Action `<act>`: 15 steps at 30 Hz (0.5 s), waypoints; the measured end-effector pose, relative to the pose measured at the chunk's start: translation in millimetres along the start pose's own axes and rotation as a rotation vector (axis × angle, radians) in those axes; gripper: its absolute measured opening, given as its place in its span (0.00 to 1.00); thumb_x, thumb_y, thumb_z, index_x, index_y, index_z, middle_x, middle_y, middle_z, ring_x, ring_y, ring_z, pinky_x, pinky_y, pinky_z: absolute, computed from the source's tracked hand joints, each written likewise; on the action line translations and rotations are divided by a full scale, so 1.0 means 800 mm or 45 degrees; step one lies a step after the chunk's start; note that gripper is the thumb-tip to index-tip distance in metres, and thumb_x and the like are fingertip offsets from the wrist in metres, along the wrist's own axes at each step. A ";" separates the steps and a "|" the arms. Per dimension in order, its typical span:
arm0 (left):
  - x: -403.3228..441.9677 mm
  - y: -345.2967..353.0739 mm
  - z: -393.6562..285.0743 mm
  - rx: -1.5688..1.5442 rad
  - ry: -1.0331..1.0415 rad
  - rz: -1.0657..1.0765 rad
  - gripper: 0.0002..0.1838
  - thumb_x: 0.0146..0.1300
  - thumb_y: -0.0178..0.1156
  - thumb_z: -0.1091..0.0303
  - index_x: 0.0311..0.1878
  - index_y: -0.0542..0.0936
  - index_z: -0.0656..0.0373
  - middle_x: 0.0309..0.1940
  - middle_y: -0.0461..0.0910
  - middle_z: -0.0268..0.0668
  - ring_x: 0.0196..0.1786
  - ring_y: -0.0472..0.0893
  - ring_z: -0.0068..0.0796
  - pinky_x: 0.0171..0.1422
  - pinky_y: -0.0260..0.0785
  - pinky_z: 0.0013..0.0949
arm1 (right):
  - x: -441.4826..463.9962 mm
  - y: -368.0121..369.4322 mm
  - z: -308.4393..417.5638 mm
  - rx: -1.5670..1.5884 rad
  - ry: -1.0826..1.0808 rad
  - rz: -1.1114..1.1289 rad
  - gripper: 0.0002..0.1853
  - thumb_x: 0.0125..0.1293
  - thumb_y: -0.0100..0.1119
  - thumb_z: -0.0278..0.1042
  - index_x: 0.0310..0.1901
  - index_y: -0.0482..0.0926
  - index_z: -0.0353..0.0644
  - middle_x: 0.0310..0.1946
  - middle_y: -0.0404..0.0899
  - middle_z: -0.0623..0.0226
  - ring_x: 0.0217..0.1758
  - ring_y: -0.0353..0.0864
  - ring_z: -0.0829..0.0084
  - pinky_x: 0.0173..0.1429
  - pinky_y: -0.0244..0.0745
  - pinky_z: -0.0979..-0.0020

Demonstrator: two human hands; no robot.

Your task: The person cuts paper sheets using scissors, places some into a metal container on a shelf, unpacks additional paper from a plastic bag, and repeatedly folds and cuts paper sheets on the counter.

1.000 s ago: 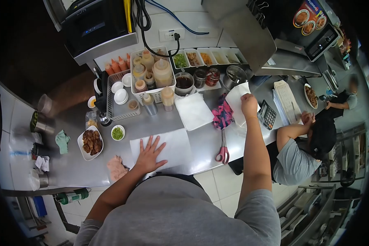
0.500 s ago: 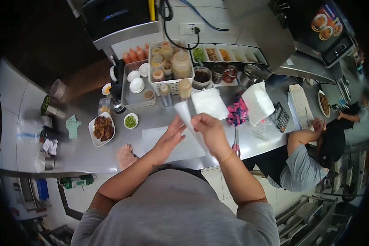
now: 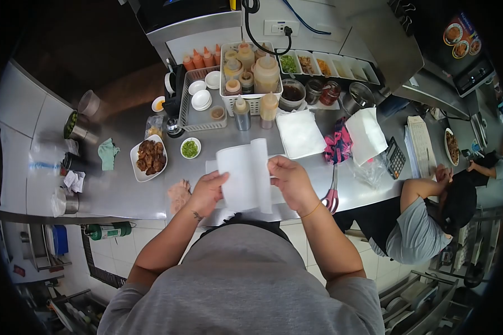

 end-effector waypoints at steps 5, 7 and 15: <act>0.037 -0.110 0.043 0.423 0.137 -0.377 0.12 0.66 0.59 0.63 0.42 0.80 0.63 0.33 0.81 0.31 0.33 0.77 0.19 0.39 0.70 0.25 | 0.031 -0.107 -0.052 -0.481 0.020 -0.213 0.09 0.69 0.53 0.36 0.35 0.77 0.40 0.29 0.77 0.72 0.32 0.75 0.79 0.37 0.70 0.75; 0.047 -0.136 0.054 0.797 0.146 -0.483 0.11 0.65 0.59 0.63 0.41 0.80 0.63 0.31 0.80 0.31 0.31 0.75 0.19 0.37 0.68 0.25 | 0.053 -0.147 -0.086 -0.634 0.060 -0.308 0.09 0.69 0.53 0.36 0.35 0.77 0.40 0.28 0.76 0.70 0.29 0.75 0.78 0.34 0.70 0.76; 0.052 -0.143 0.069 0.819 0.296 -0.607 0.11 0.57 0.65 0.65 0.34 0.80 0.64 0.25 0.80 0.37 0.27 0.76 0.25 0.35 0.69 0.30 | 0.065 -0.151 -0.127 -0.797 -0.178 -0.626 0.11 0.59 0.60 0.26 0.43 0.74 0.37 0.26 0.75 0.68 0.26 0.74 0.77 0.31 0.72 0.73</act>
Point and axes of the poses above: each hand's wrist, its own x-axis towards the middle knuckle, its own y-axis out of the palm, z = x × y, the point moved 4 cm from there along x, towards the middle knuckle
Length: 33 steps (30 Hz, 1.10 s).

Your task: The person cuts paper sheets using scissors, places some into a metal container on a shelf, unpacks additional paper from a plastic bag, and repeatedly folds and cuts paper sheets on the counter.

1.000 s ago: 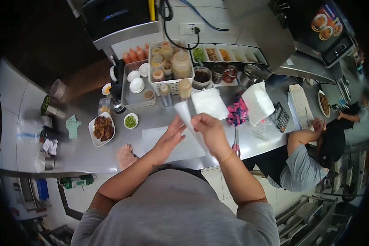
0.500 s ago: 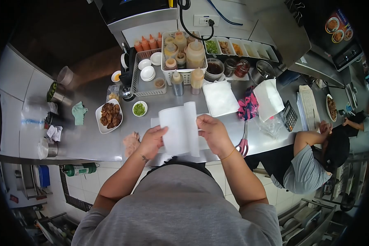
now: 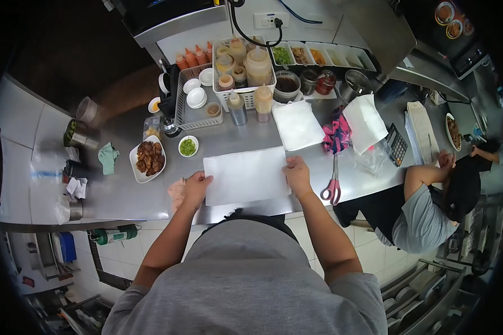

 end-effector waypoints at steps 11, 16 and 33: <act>-0.005 -0.003 -0.035 0.546 0.202 -0.078 0.13 0.54 0.66 0.63 0.33 0.77 0.63 0.25 0.81 0.43 0.28 0.81 0.38 0.37 0.72 0.38 | -0.012 0.002 0.007 -0.309 -0.277 -0.219 0.13 0.57 0.58 0.23 0.46 0.73 0.37 0.24 0.77 0.63 0.27 0.78 0.67 0.35 0.73 0.68; -0.006 -0.002 -0.039 0.575 0.211 -0.125 0.11 0.54 0.65 0.65 0.33 0.77 0.63 0.25 0.81 0.43 0.28 0.80 0.42 0.37 0.72 0.40 | -0.021 0.003 0.023 -0.372 -0.256 -0.222 0.13 0.58 0.57 0.23 0.46 0.73 0.38 0.25 0.78 0.59 0.29 0.80 0.60 0.36 0.74 0.64; -0.049 0.095 -0.115 1.196 1.064 0.328 0.40 0.57 0.59 0.40 0.72 0.62 0.42 0.77 0.43 0.44 0.78 0.37 0.52 0.72 0.25 0.71 | 0.108 -0.260 0.150 -0.783 -0.689 -0.947 0.16 0.50 0.68 0.31 0.41 0.79 0.36 0.39 0.77 0.53 0.44 0.78 0.55 0.48 0.73 0.62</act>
Point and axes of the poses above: each hand's wrist, its own x-axis towards the middle knuckle, its own y-axis out of the palm, z = x × y, the point moved 4 cm from there along x, towards the middle knuckle
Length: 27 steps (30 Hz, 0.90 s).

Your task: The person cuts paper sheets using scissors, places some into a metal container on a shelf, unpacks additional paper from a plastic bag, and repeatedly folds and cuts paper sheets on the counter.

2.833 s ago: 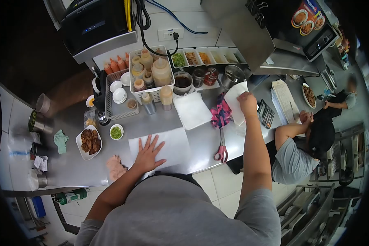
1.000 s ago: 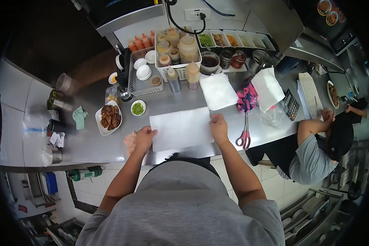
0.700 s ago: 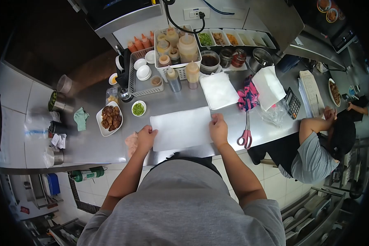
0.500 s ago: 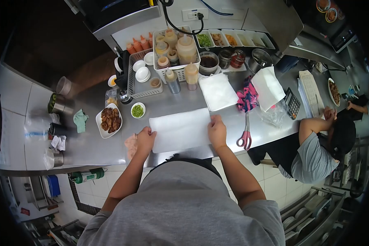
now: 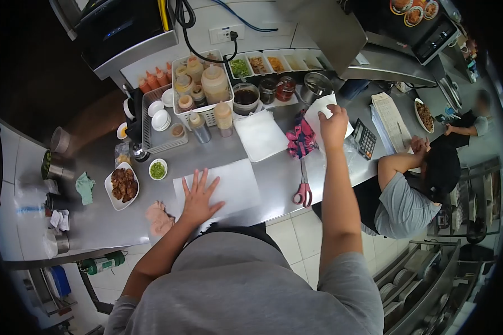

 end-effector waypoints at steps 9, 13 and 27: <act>0.000 0.013 -0.002 -0.045 -0.035 0.139 0.44 0.54 0.59 0.35 0.72 0.62 0.41 0.77 0.43 0.46 0.78 0.36 0.54 0.71 0.21 0.71 | 0.025 0.040 -0.076 -0.049 0.214 0.422 0.12 0.51 0.67 0.36 0.31 0.84 0.36 0.34 0.81 0.50 0.37 0.81 0.55 0.45 0.75 0.60; 0.001 0.015 -0.001 -0.048 -0.034 0.137 0.44 0.54 0.60 0.35 0.72 0.63 0.41 0.77 0.42 0.45 0.78 0.36 0.54 0.71 0.20 0.71 | 0.026 0.044 -0.085 -0.042 0.163 0.383 0.09 0.53 0.64 0.34 0.31 0.83 0.36 0.34 0.80 0.49 0.37 0.81 0.53 0.46 0.75 0.60; 0.060 -0.084 -0.075 -2.144 -0.181 -0.007 0.43 0.69 0.46 0.39 0.76 0.43 0.56 0.75 0.48 0.41 0.77 0.48 0.37 0.78 0.41 0.42 | -0.156 -0.019 0.245 1.259 0.505 1.156 0.04 0.63 0.58 0.26 0.35 0.80 0.36 0.29 0.77 0.74 0.34 0.72 0.81 0.42 0.68 0.79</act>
Point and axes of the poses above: each hand's wrist, its own x-axis towards the middle knuckle, its own y-axis out of the palm, z = x × y, the point moved 4 cm from there along x, towards the middle knuckle
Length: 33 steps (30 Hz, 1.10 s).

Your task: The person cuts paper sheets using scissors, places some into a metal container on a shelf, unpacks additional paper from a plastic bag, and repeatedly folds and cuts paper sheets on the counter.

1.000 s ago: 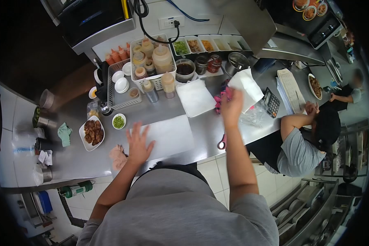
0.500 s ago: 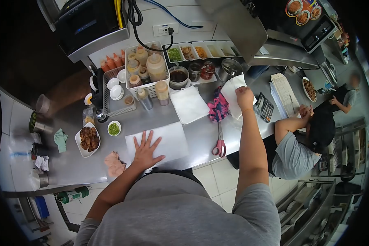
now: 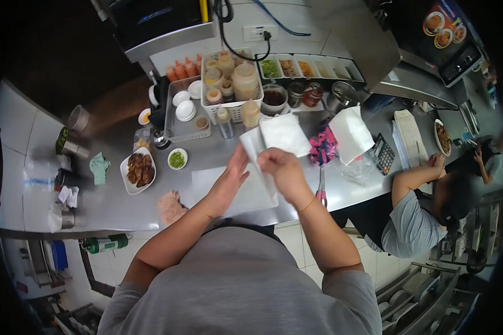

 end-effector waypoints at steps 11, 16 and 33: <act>-0.045 -0.009 -0.012 -0.567 -0.197 -0.005 0.40 0.69 0.36 0.32 0.69 0.59 0.58 0.61 0.68 0.35 0.64 0.67 0.30 0.71 0.56 0.39 | -0.010 0.073 -0.048 0.328 0.182 0.116 0.06 0.65 0.58 0.28 0.34 0.80 0.35 0.27 0.77 0.73 0.30 0.70 0.82 0.40 0.66 0.79; -0.048 -0.008 -0.016 -0.534 -0.198 -0.080 0.39 0.69 0.38 0.33 0.69 0.60 0.58 0.61 0.69 0.36 0.64 0.69 0.31 0.71 0.57 0.40 | -0.009 0.077 -0.056 0.381 0.195 0.182 0.08 0.68 0.55 0.31 0.35 0.80 0.37 0.30 0.77 0.73 0.34 0.71 0.82 0.44 0.67 0.78; -0.080 -0.045 -0.003 -0.519 -0.268 0.044 0.32 0.63 0.60 0.71 0.69 0.60 0.61 0.60 0.71 0.39 0.63 0.71 0.33 0.68 0.63 0.38 | -0.012 0.053 -0.095 1.289 0.388 0.412 0.18 0.71 0.50 0.38 0.55 0.72 0.34 0.54 0.76 0.59 0.60 0.73 0.63 0.67 0.65 0.57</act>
Point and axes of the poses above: each hand's wrist, its own x-axis towards the middle knuckle, its own y-axis out of the palm, z = x × y, the point moved 4 cm from there along x, towards the middle knuckle
